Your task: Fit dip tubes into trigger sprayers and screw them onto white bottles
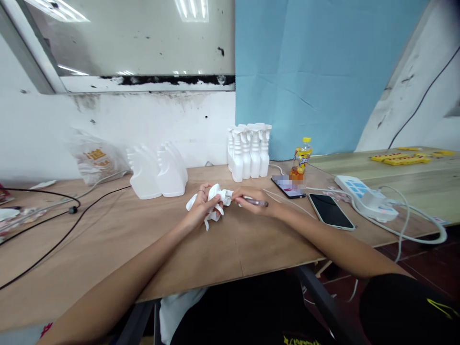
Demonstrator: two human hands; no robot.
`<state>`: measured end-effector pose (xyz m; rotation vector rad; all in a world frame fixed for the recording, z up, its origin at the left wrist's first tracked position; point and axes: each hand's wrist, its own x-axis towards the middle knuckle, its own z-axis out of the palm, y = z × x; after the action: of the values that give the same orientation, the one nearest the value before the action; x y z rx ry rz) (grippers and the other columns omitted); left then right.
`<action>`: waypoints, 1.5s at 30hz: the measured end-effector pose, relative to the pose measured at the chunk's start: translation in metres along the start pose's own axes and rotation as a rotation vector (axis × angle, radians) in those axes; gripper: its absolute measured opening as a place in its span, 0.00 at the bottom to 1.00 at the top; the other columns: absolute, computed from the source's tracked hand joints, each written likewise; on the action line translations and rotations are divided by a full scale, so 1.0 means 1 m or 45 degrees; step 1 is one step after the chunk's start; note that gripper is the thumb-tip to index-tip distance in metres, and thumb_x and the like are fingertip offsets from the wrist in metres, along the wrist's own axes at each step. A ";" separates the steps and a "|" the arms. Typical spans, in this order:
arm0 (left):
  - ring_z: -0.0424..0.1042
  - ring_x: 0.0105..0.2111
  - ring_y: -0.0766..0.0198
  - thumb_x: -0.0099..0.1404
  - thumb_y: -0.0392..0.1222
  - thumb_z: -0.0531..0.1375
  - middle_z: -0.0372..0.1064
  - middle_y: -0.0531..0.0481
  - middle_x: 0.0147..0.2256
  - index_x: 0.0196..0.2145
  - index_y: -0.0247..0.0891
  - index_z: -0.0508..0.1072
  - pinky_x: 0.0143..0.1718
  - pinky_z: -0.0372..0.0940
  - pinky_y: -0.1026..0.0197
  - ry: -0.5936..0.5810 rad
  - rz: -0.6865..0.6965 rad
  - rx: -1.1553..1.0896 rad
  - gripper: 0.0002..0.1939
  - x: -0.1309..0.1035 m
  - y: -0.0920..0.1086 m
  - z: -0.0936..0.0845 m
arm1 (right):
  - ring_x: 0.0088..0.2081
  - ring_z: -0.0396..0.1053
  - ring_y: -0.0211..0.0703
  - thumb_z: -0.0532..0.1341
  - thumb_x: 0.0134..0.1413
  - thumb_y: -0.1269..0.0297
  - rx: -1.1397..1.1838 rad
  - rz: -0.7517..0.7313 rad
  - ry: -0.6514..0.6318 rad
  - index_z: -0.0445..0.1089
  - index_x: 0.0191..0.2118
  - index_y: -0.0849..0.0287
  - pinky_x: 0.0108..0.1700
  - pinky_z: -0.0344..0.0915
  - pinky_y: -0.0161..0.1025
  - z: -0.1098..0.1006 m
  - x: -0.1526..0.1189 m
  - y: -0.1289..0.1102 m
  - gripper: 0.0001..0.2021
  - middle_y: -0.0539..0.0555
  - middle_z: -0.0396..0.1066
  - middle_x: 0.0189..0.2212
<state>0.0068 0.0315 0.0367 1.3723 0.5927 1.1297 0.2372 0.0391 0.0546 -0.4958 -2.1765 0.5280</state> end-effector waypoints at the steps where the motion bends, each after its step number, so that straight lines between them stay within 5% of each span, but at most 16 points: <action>1: 0.68 0.17 0.67 0.59 0.49 0.69 0.71 0.57 0.27 0.49 0.44 0.55 0.18 0.62 0.67 -0.010 -0.005 -0.023 0.29 0.000 0.001 -0.001 | 0.35 0.74 0.43 0.58 0.65 0.56 0.135 0.100 0.044 0.75 0.38 0.56 0.40 0.70 0.41 0.001 0.001 0.000 0.12 0.55 0.77 0.33; 4: 0.70 0.21 0.67 0.59 0.48 0.69 0.70 0.55 0.27 0.50 0.43 0.58 0.18 0.59 0.69 -0.032 -0.051 -0.125 0.28 0.001 0.006 -0.005 | 0.34 0.76 0.44 0.61 0.62 0.51 0.606 0.297 0.101 0.74 0.37 0.59 0.39 0.72 0.42 0.005 0.003 0.000 0.15 0.56 0.78 0.34; 7: 0.70 0.22 0.67 0.60 0.49 0.68 0.70 0.53 0.28 0.49 0.40 0.61 0.19 0.60 0.69 -0.053 -0.100 -0.193 0.26 0.002 0.009 -0.008 | 0.37 0.77 0.46 0.62 0.61 0.52 0.773 0.289 0.092 0.73 0.39 0.60 0.42 0.73 0.45 0.005 0.005 -0.002 0.15 0.58 0.79 0.36; 14: 0.70 0.22 0.67 0.60 0.47 0.69 0.71 0.55 0.27 0.50 0.43 0.58 0.19 0.61 0.69 0.003 -0.023 -0.082 0.28 0.005 -0.001 -0.005 | 0.35 0.73 0.44 0.55 0.66 0.62 -0.134 -0.073 0.033 0.74 0.40 0.57 0.40 0.68 0.41 -0.004 0.000 -0.006 0.11 0.55 0.76 0.33; 17: 0.66 0.18 0.69 0.62 0.48 0.67 0.71 0.55 0.27 0.50 0.44 0.56 0.19 0.61 0.68 -0.011 -0.005 -0.022 0.26 0.002 -0.005 -0.003 | 0.38 0.73 0.45 0.56 0.64 0.64 -0.252 -0.224 -0.065 0.74 0.40 0.56 0.44 0.67 0.43 -0.002 -0.002 -0.002 0.09 0.56 0.76 0.36; 23: 0.69 0.21 0.67 0.60 0.47 0.69 0.70 0.53 0.27 0.50 0.41 0.58 0.17 0.58 0.71 -0.044 -0.088 -0.166 0.28 0.000 0.004 -0.002 | 0.34 0.75 0.44 0.58 0.65 0.60 0.478 0.197 0.102 0.74 0.38 0.59 0.40 0.70 0.42 0.004 -0.002 0.002 0.10 0.55 0.77 0.33; 27: 0.70 0.24 0.67 0.58 0.46 0.70 0.69 0.51 0.29 0.48 0.37 0.63 0.21 0.64 0.68 -0.115 -0.188 -0.298 0.27 0.001 0.010 -0.004 | 0.34 0.77 0.46 0.60 0.63 0.58 0.815 0.262 0.094 0.74 0.37 0.60 0.42 0.71 0.45 0.007 0.002 0.000 0.11 0.56 0.78 0.34; 38: 0.66 0.19 0.70 0.59 0.51 0.69 0.69 0.57 0.26 0.50 0.43 0.57 0.19 0.58 0.70 0.009 -0.088 -0.007 0.30 -0.002 -0.003 0.004 | 0.34 0.69 0.42 0.55 0.65 0.63 -0.259 -0.161 -0.065 0.73 0.38 0.57 0.40 0.65 0.41 -0.004 -0.005 0.001 0.10 0.54 0.74 0.32; 45: 0.67 0.20 0.68 0.60 0.51 0.68 0.69 0.53 0.26 0.51 0.40 0.60 0.17 0.55 0.70 -0.094 -0.145 -0.157 0.28 -0.002 0.003 -0.002 | 0.30 0.74 0.45 0.59 0.62 0.58 0.876 0.291 0.184 0.72 0.34 0.60 0.37 0.70 0.44 0.014 0.001 0.005 0.11 0.55 0.77 0.29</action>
<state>0.0035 0.0305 0.0391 1.2533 0.5328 1.0032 0.2266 0.0405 0.0445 -0.3818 -1.6653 1.2606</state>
